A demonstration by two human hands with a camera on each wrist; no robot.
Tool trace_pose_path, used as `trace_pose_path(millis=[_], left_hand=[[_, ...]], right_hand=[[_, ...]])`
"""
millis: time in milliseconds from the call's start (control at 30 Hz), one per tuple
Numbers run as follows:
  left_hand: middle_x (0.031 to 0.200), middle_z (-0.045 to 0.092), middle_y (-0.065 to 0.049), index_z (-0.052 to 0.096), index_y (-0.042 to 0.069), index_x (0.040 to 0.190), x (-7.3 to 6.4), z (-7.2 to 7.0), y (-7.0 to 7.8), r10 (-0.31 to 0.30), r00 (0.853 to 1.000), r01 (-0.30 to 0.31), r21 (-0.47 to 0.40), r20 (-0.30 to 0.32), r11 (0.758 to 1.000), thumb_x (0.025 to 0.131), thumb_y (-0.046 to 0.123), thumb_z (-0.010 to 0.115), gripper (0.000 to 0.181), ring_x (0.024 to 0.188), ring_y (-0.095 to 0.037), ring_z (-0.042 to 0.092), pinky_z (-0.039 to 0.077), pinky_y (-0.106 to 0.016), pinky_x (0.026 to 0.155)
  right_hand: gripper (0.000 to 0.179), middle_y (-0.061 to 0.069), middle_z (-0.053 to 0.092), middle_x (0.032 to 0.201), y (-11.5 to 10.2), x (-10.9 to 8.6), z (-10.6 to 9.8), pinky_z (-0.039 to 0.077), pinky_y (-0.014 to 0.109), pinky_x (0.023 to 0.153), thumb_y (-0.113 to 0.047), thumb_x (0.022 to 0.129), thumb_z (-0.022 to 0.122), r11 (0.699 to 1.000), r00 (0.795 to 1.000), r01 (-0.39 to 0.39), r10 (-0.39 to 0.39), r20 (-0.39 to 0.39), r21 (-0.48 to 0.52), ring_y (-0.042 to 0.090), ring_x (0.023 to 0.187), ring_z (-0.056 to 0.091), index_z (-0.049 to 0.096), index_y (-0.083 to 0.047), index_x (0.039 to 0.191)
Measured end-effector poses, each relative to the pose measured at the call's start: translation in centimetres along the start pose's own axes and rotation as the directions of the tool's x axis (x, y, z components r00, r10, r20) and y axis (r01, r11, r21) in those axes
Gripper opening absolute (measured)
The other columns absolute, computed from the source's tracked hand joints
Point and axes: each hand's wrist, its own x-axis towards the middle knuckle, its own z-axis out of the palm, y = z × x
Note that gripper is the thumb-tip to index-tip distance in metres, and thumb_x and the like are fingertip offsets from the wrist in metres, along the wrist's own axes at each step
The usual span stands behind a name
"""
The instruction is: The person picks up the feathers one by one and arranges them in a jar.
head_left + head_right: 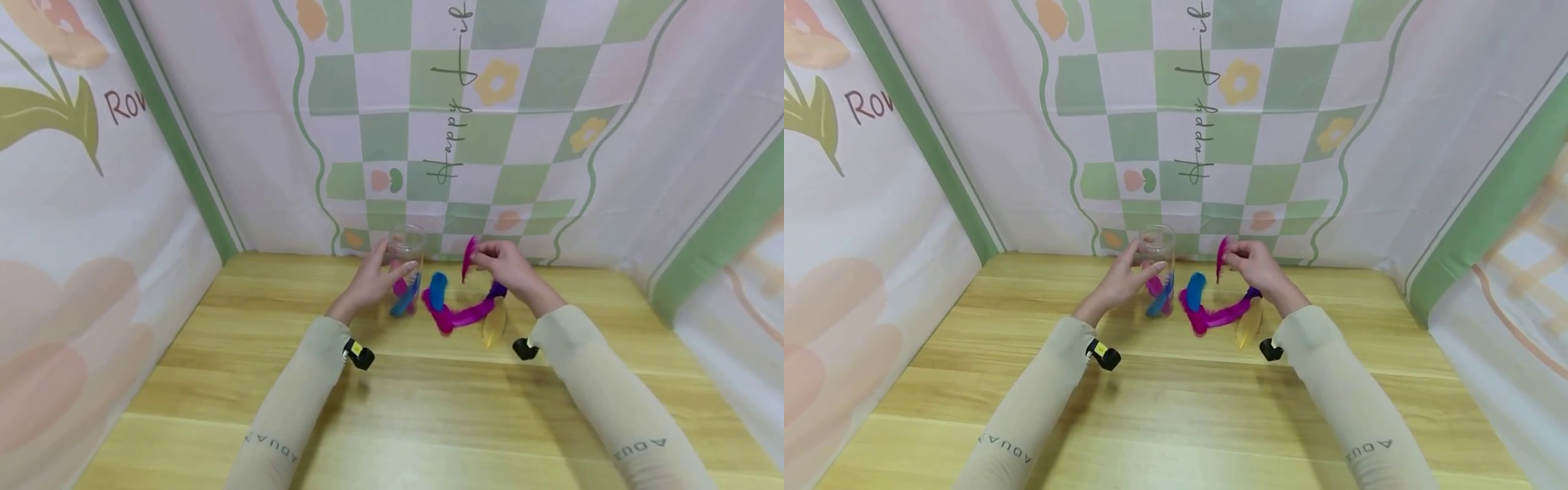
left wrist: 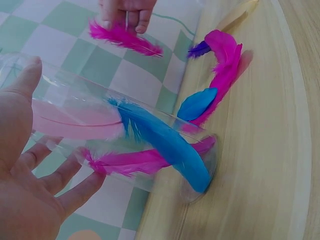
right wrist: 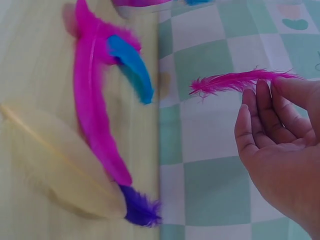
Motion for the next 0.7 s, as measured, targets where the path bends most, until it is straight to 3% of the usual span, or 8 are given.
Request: trace_pose_path(millis=[100,233,333,700], left_hand=[[0.139,0.055,-0.003,0.041,0.024,0.151,0.0,0.0,0.0,-0.001,1.0,0.001,-0.002,0.001,1.0,0.097,0.047,0.069,0.065,0.132,-0.022,0.051,0.043,-0.046,0.112],[0.139,0.055,-0.003,0.04,0.023,0.152,0.0,0.0,0.0,0.003,1.0,-0.003,0.0,0.006,1.0,0.098,0.047,0.068,0.066,0.133,-0.022,0.051,0.042,-0.047,0.112],[0.139,0.055,-0.004,0.04,0.018,0.153,0.1,-0.1,0.0,0.012,1.0,-0.012,-0.001,0.01,1.0,0.098,0.045,0.068,0.068,0.133,-0.023,0.051,0.042,-0.047,0.112],[0.139,0.055,-0.004,0.04,0.02,0.153,0.0,-0.1,0.0,0.008,1.0,-0.008,-0.004,0.011,1.0,0.098,0.046,0.068,0.067,0.133,-0.024,0.051,0.043,-0.047,0.112]], right_hand=[[0.04,0.028,0.059,0.132,-0.5,0.1,-0.1,0.051,0.023,0.085,-0.022,0.109,0.05,1.0,1.0,0.004,-0.004,-0.003,0.012,0.036,0.118,0.06,0.057,0.01,0.132],[0.039,0.028,0.058,0.135,-1.1,0.2,-0.2,0.046,0.041,0.108,-0.02,0.109,0.049,0.998,1.0,0.014,-0.014,0.01,0.053,0.032,0.118,0.063,0.055,0.012,0.132],[0.038,0.029,0.058,0.134,-1.7,0.2,-0.3,0.04,0.049,0.114,-0.018,0.11,0.049,0.997,0.999,0.032,-0.033,0.012,0.075,0.033,0.119,0.062,0.055,0.013,0.131],[0.034,0.016,0.067,0.116,-4.5,-0.2,-0.4,0.055,0.026,0.093,-0.016,0.108,0.052,0.99,0.994,0.109,-0.107,-0.032,0.088,0.019,0.098,0.068,0.06,0.013,0.124]])
